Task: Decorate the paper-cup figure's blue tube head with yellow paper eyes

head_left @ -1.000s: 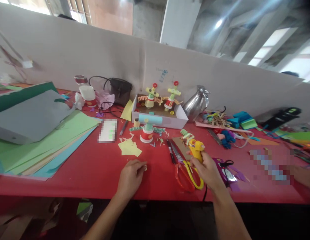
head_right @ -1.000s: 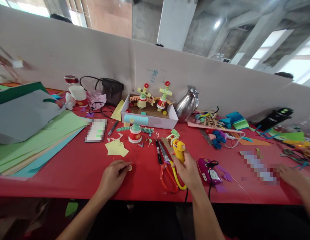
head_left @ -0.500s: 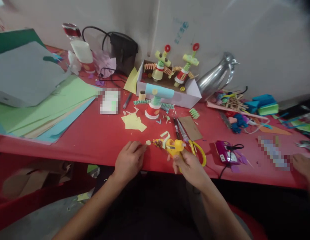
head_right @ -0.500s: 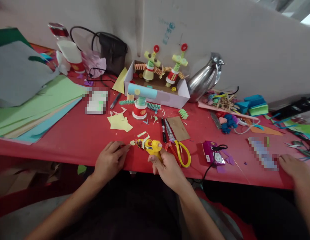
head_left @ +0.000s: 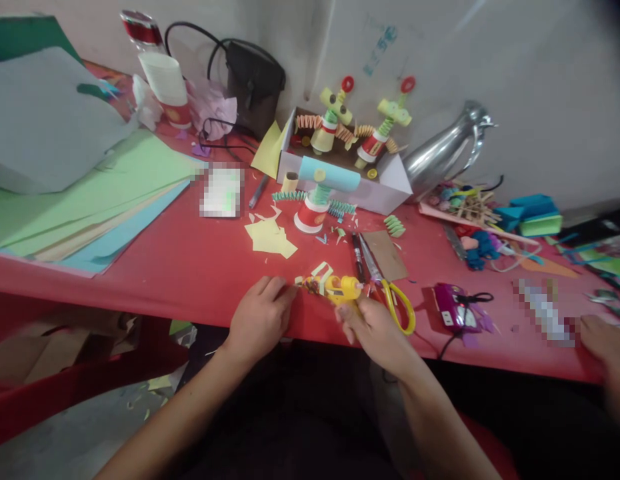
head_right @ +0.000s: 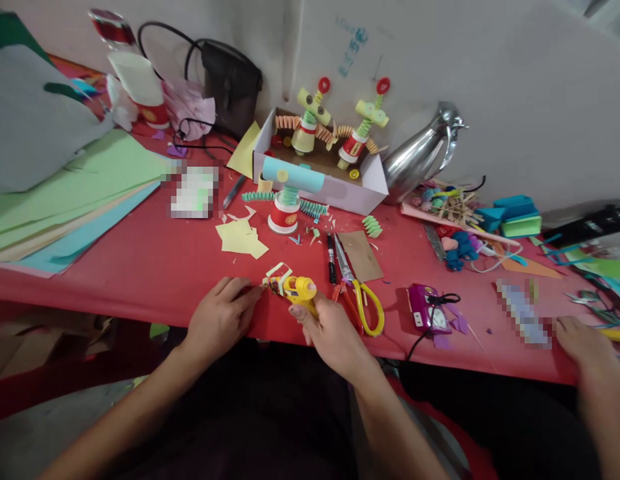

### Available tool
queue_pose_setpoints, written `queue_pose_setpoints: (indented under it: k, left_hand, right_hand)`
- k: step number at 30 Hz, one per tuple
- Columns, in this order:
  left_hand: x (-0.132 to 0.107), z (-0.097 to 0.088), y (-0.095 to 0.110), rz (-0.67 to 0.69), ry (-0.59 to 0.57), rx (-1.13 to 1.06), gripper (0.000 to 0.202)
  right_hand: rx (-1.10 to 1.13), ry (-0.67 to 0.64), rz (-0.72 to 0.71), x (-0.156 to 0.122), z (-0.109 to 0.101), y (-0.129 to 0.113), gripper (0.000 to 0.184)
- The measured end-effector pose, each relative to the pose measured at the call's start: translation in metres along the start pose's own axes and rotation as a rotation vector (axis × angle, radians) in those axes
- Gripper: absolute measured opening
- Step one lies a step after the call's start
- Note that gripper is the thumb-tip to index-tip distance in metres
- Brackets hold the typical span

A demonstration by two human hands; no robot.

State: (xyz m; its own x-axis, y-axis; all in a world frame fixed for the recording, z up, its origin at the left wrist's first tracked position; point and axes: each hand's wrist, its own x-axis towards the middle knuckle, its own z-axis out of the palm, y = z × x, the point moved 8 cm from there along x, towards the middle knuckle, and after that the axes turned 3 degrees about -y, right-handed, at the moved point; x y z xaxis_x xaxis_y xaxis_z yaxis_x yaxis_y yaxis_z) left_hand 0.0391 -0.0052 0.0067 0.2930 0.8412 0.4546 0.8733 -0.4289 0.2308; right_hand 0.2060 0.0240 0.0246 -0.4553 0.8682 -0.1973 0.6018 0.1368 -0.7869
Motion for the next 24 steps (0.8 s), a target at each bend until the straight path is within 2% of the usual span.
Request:
queue_pose_setpoints:
  k: [12,18,24]
  left_hand:
    - [-0.001,0.003,0.0,-0.008,-0.017,0.011,0.024]
    - [0.001,0.0,0.002,-0.001,-0.027,0.018,0.02]
    - [0.001,-0.001,0.002,0.0,-0.028,0.046,0.018]
  right_hand:
    - [-0.054,-0.004,-0.008,0.004,-0.005,-0.01,0.038]
    - [-0.127,-0.01,-0.05,0.006,-0.008,-0.021,0.037]
    - [-0.173,-0.031,-0.011,0.006,-0.01,-0.02,0.042]
